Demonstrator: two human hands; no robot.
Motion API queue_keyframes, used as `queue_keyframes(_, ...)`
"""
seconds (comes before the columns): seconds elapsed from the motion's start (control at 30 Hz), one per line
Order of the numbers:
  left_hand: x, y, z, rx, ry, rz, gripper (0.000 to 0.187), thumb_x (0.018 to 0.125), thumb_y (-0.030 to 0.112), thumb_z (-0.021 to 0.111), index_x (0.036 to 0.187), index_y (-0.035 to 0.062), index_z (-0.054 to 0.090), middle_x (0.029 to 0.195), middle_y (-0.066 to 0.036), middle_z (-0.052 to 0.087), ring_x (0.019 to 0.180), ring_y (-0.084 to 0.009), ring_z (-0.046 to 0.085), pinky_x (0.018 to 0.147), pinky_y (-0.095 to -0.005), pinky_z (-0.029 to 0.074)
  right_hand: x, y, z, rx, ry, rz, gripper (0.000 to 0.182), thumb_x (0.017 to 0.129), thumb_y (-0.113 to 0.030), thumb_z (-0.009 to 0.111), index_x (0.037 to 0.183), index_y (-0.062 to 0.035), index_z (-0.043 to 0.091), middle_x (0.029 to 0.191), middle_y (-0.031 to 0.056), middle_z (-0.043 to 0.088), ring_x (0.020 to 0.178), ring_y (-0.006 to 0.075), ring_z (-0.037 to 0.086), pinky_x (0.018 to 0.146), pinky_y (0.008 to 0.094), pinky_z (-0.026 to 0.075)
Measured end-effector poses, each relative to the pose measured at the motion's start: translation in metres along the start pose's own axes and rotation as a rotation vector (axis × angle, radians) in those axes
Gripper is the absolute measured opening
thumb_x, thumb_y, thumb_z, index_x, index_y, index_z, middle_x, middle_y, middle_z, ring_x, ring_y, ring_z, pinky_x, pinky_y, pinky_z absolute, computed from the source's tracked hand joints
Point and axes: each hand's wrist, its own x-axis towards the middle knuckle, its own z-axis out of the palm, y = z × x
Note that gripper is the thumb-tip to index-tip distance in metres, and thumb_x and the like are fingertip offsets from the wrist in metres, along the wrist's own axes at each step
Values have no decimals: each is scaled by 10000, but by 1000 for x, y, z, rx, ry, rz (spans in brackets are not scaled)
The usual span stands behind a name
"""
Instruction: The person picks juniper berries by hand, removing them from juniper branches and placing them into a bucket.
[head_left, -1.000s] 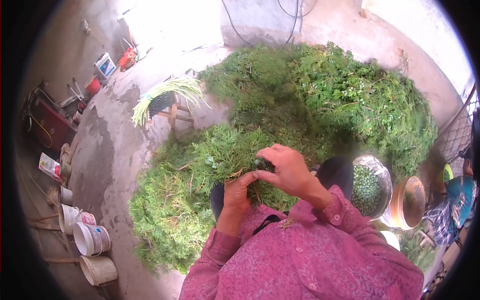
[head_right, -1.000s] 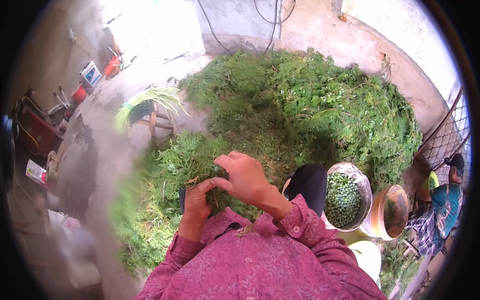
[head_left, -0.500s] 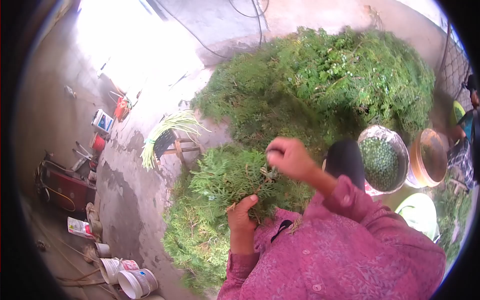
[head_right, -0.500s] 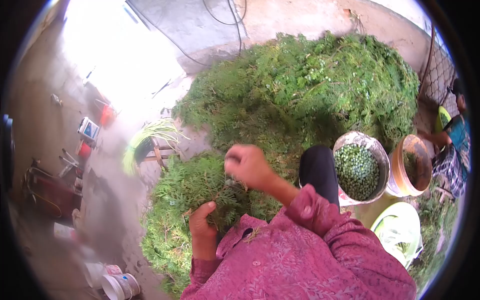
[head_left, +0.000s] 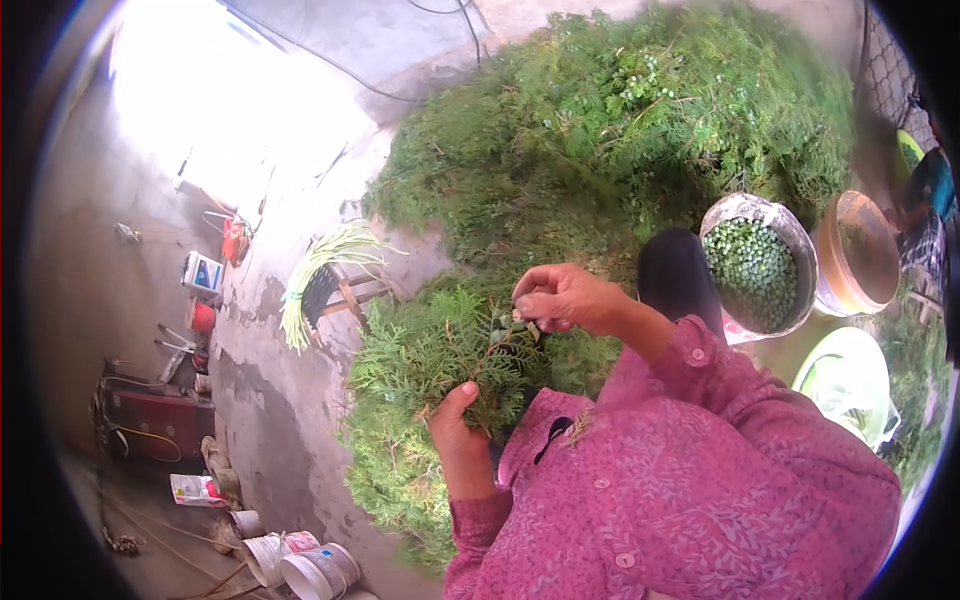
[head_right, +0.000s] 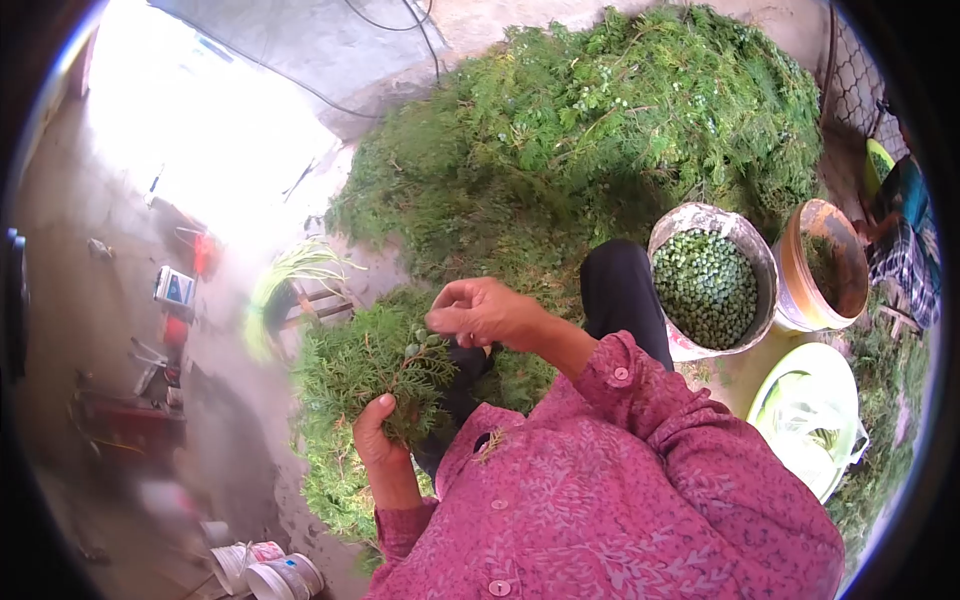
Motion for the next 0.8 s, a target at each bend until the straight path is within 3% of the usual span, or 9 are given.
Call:
queue_keyframes(0.13, 1, -1, 0, -22, -48, -8, 428, 655, 60, 593, 1053, -80, 521, 934, -161, 610, 781, -264, 617, 661, -330, 519, 4, 9, 6, -299, -79, -67, 401, 822, -390, 596, 997, -31, 551, 747, 5, 549, 567, 54, 492, 462, 187, 354)
queue_keyframes(0.27, -1, -1, 4, -2, -76, 24, 493, 645, 55, 598, 1110, -67, 487, 982, -160, 600, 817, -262, 615, 670, -330, 525, 4, 5, 13, -96, -211, 34, 409, 832, -413, 574, 1000, -41, 554, 751, -3, 549, 571, 51, 493, 451, 186, 343)
queue_keyframes(0.37, 0, -2, -2, -8, -105, 6, 504, 639, 49, 601, 1116, -64, 483, 982, -160, 599, 817, -262, 616, 674, -327, 528, 3, 7, 18, -88, -188, 67, 366, 831, -373, 588, 999, -49, 555, 769, -10, 556, 573, 40, 484, 439, 180, 332)
queue_keyframes(0.43, 2, -2, -2, -15, -124, 2, 507, 636, 46, 602, 1116, -63, 483, 980, -161, 600, 815, -263, 617, 676, -326, 528, 8, 11, 15, 159, -266, 95, 344, 827, -284, 607, 1070, -59, 518, 785, -15, 564, 579, 29, 471, 436, 169, 321)
queue_keyframes(0.53, -1, -1, -2, 9, -113, -5, 512, 638, 47, 604, 1122, -65, 477, 979, -158, 599, 814, -261, 617, 670, -326, 529, 5, 13, 7, 241, -313, 57, 400, 810, -198, 625, 1152, -76, 457, 834, -12, 566, 609, 20, 465, 446, 157, 318)
queue_keyframes(0.8, -4, 0, 5, -10, -145, 1, 575, 619, 28, 614, 1165, -44, 449, 1019, -157, 585, 845, -276, 610, 706, -349, 531, -1, 6, 12, 249, -305, 72, 533, 794, -163, 640, 1256, -89, 384, 907, 0, 555, 709, 35, 485, 474, 167, 330)
